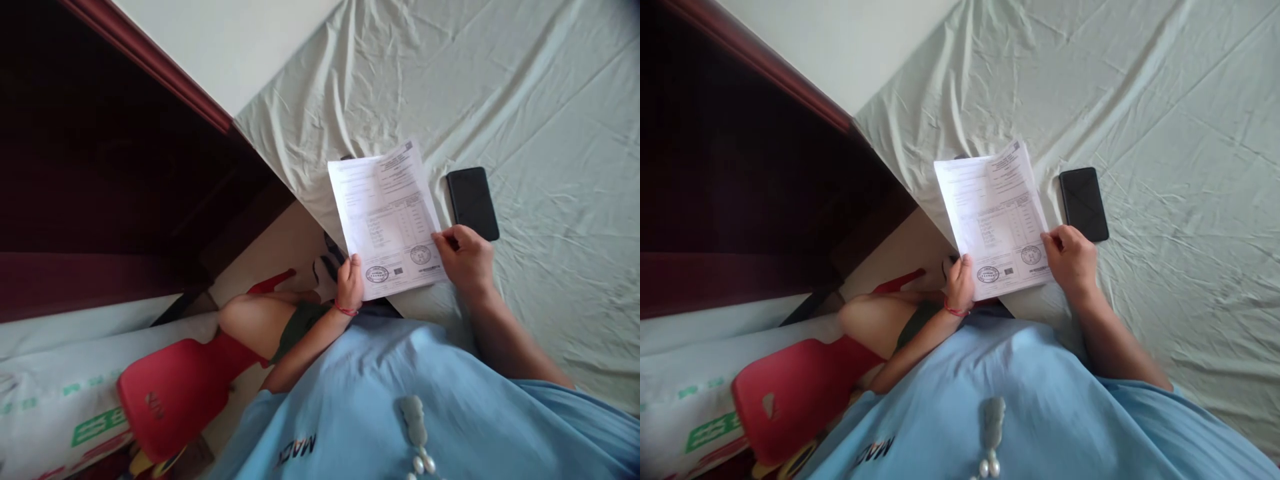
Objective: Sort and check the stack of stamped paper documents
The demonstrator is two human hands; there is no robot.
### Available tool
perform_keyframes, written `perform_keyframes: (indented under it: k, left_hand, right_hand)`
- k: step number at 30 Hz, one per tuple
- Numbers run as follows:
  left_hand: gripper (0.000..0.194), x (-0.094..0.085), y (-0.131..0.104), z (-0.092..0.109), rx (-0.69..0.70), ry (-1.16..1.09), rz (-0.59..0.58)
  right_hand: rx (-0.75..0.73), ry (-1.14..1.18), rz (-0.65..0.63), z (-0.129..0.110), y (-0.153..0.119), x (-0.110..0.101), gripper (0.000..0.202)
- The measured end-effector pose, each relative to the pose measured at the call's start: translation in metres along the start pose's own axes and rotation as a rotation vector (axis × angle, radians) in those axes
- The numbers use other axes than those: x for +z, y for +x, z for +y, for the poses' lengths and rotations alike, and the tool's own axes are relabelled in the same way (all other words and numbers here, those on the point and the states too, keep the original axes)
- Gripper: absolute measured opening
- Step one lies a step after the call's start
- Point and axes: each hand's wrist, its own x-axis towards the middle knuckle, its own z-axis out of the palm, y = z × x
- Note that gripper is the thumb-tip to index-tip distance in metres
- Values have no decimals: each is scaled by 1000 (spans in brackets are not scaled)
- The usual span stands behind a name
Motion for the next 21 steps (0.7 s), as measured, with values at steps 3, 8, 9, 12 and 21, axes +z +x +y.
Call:
perform_keyframes:
  k: [3, 8, 9, 12, 21]
  left_hand:
    - [78, -1, -8, -2, 11, 31, 9]
    - [71, -8, -9, -2, -14, 69, -76]
    - [70, -11, -8, 0, -20, 93, -115]
    - [74, -18, -5, 8, -44, 152, -244]
    - [83, -17, -22, 23, -246, 38, -410]
  right_hand:
    - [-27, -57, 57, -9, -3, -6, 17]
    - [-52, -155, 35, -16, -6, -18, 17]
    - [-48, -148, 21, -15, -5, -22, 17]
    - [30, -16, -78, -14, -2, -33, 15]
    - [152, 709, -412, -80, -16, -38, 26]
